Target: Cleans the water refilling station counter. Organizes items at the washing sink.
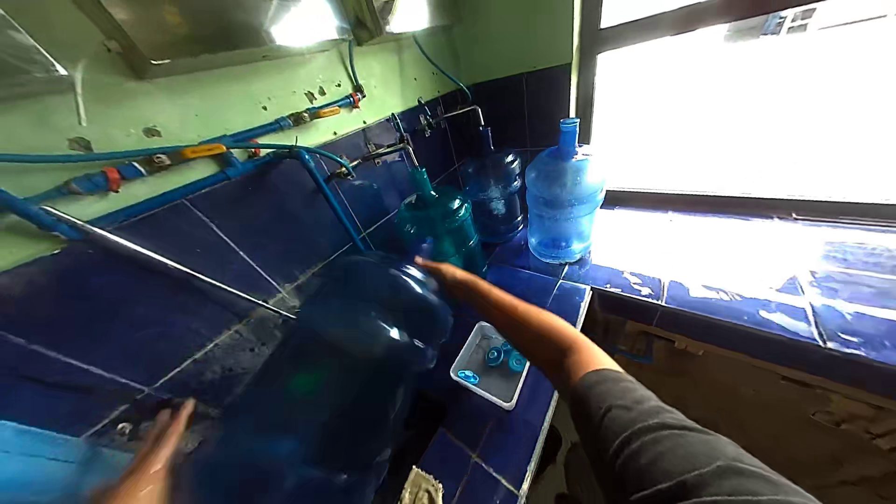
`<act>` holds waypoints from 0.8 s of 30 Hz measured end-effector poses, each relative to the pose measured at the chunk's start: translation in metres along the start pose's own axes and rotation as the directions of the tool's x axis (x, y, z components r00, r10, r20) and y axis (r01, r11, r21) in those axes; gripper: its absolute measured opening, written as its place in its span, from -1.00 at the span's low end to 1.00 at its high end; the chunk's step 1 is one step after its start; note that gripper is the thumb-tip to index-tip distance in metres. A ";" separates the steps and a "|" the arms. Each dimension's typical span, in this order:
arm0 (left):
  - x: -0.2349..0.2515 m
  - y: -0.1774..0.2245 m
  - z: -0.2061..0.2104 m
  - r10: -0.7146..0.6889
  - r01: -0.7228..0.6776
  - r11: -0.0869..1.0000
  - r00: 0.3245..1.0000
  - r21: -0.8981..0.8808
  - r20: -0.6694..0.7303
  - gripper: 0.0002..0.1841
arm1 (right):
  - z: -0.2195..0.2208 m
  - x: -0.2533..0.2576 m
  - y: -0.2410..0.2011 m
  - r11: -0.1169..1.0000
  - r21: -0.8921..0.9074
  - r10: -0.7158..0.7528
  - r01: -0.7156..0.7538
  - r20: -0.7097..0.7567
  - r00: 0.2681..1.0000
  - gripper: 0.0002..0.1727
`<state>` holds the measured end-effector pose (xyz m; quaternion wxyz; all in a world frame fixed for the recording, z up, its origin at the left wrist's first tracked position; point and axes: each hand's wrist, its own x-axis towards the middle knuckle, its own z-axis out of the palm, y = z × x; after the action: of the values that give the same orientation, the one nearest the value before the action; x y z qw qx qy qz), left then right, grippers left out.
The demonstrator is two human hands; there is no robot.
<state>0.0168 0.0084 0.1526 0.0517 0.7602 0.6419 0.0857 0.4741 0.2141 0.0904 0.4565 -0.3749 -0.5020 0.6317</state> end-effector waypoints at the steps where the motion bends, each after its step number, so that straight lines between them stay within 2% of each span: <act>1: 0.016 0.019 0.025 0.024 -0.017 0.996 0.997 0.091 -0.069 0.29 | -0.021 0.008 -0.021 0.998 -0.033 -0.056 0.056 0.016 0.998 -0.37; 3: 0.045 0.060 0.085 0.004 0.024 0.994 0.965 0.104 -0.262 0.39 | -0.053 0.003 -0.068 0.984 -0.050 -0.171 0.171 -0.006 0.985 -0.39; 4: 0.058 0.080 0.110 -0.022 0.032 0.999 0.940 0.025 -0.339 0.38 | -0.066 -0.003 -0.096 0.971 -0.078 -0.230 0.226 -0.046 0.972 -0.40; 6: 0.073 0.110 0.149 -0.060 0.012 0.993 0.911 -0.118 -0.408 0.37 | -0.094 -0.017 -0.152 0.923 -0.190 -0.355 0.333 -0.090 0.931 -0.45; 8: 0.072 0.124 0.179 -0.090 0.013 0.979 0.924 -0.205 -0.372 0.31 | -0.121 -0.035 -0.198 0.865 -0.359 -0.412 0.349 -0.113 0.904 -0.46; 10: 0.060 0.124 0.205 -0.160 0.074 0.959 0.938 -0.273 -0.306 0.26 | -0.148 -0.044 -0.224 0.814 -0.509 -0.409 0.282 -0.157 0.899 -0.42; 12: 0.042 0.118 0.232 -0.269 0.166 0.914 0.931 -0.370 -0.246 0.24 | -0.179 -0.038 -0.221 0.754 -0.619 -0.425 0.221 -0.202 0.883 -0.37; 15: 0.006 0.110 0.260 -0.414 0.288 0.825 0.893 -0.486 -0.175 0.23 | -0.222 -0.021 -0.182 0.669 -0.739 -0.415 0.081 -0.282 0.865 -0.27; 19: -0.043 0.077 0.274 -0.546 0.416 0.768 0.822 -0.487 -0.159 0.19 | -0.255 -0.004 -0.133 0.581 -0.810 -0.396 -0.073 -0.360 0.845 -0.18; 21: -0.071 0.060 0.268 -0.657 0.538 0.701 0.743 -0.468 -0.128 0.14 | -0.260 -0.011 -0.127 0.483 -0.862 -0.373 -0.155 -0.362 0.854 -0.16; 23: -0.111 0.044 0.260 -0.793 0.695 0.579 0.602 -0.425 -0.097 0.07 | -0.257 -0.027 -0.125 0.323 -0.910 -0.361 -0.260 -0.372 0.855 -0.12; 24: -0.136 0.034 0.260 -0.853 0.756 0.501 0.515 -0.422 -0.089 0.04 | -0.254 -0.037 -0.118 0.277 -0.919 -0.361 -0.281 -0.371 0.856 -0.09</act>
<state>0.0791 -0.1227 -0.1049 0.1192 0.3260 0.8992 0.2664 0.7460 0.2620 0.1514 0.2696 -0.7121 -0.6453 0.0622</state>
